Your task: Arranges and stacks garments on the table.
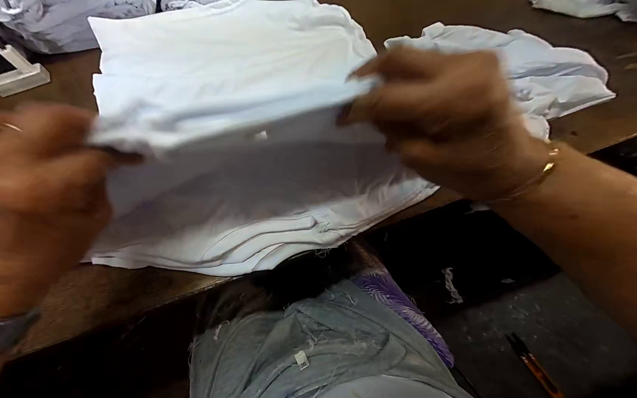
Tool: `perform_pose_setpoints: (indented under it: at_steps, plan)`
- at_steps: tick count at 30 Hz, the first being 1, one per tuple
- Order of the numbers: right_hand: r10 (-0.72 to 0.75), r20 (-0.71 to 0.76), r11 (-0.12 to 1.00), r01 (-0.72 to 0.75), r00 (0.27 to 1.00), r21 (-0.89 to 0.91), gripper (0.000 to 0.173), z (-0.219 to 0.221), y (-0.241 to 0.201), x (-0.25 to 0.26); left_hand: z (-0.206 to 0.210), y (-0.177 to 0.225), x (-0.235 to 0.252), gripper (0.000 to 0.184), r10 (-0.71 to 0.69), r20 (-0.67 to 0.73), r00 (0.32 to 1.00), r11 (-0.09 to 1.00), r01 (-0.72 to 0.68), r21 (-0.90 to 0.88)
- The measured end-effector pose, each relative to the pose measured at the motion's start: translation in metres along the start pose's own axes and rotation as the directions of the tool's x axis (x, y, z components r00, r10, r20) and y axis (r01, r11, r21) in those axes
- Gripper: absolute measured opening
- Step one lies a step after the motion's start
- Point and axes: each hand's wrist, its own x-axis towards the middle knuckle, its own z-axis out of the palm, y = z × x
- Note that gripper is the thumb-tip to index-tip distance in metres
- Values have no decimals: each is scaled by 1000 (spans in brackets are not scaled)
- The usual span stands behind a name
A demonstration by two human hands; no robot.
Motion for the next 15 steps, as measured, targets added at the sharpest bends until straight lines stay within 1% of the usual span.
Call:
perform_pose_setpoints:
  at_steps: [1, 2, 3, 4, 6, 7, 9, 10, 12, 15]
  plan:
    - [21, -63, 999, -19, 998, 29, 22, -2, -6, 6, -8, 1, 6, 25, -41, -26, 999, 999, 42, 29]
    - [31, -92, 998, -26, 995, 55, 20, 0, -14, 8, -13, 8, 10, 25, -66, -36, 997, 997, 68, 38]
    - [42, -81, 997, -36, 996, 69, 18, 5, -24, 5, -13, 14, 8, 25, -64, -15, 998, 998, 64, 22]
    - [56, -40, 997, -54, 998, 56, 18, 14, -33, -4, -8, 19, 1, 23, -36, 8, 999, 999, 36, 1]
    - [69, 74, 996, -73, 995, 52, 17, 33, -40, -25, 11, 27, -18, 22, 36, 47, 998, 995, -31, -98]
    - [82, 137, 994, -91, 987, 58, 19, 39, -41, -35, 19, 29, -30, 22, 39, 78, 996, 987, -26, -156]
    - [110, 218, 993, -119, 970, 26, 27, 41, -48, -48, 27, 34, -47, 24, -11, 133, 991, 966, 45, -254]
    - [112, 231, 993, -115, 967, 1, 28, 41, -51, -49, 27, 37, -51, 26, -40, 150, 988, 958, 80, -274]
    - [110, 221, 994, -107, 969, -29, 25, 43, -53, -48, 24, 40, -52, 33, -60, 161, 985, 955, 104, -276]
    - [143, 232, 989, -150, 962, 15, 23, 42, -49, -42, 21, 41, -51, 37, -47, 183, 982, 962, 94, -256]
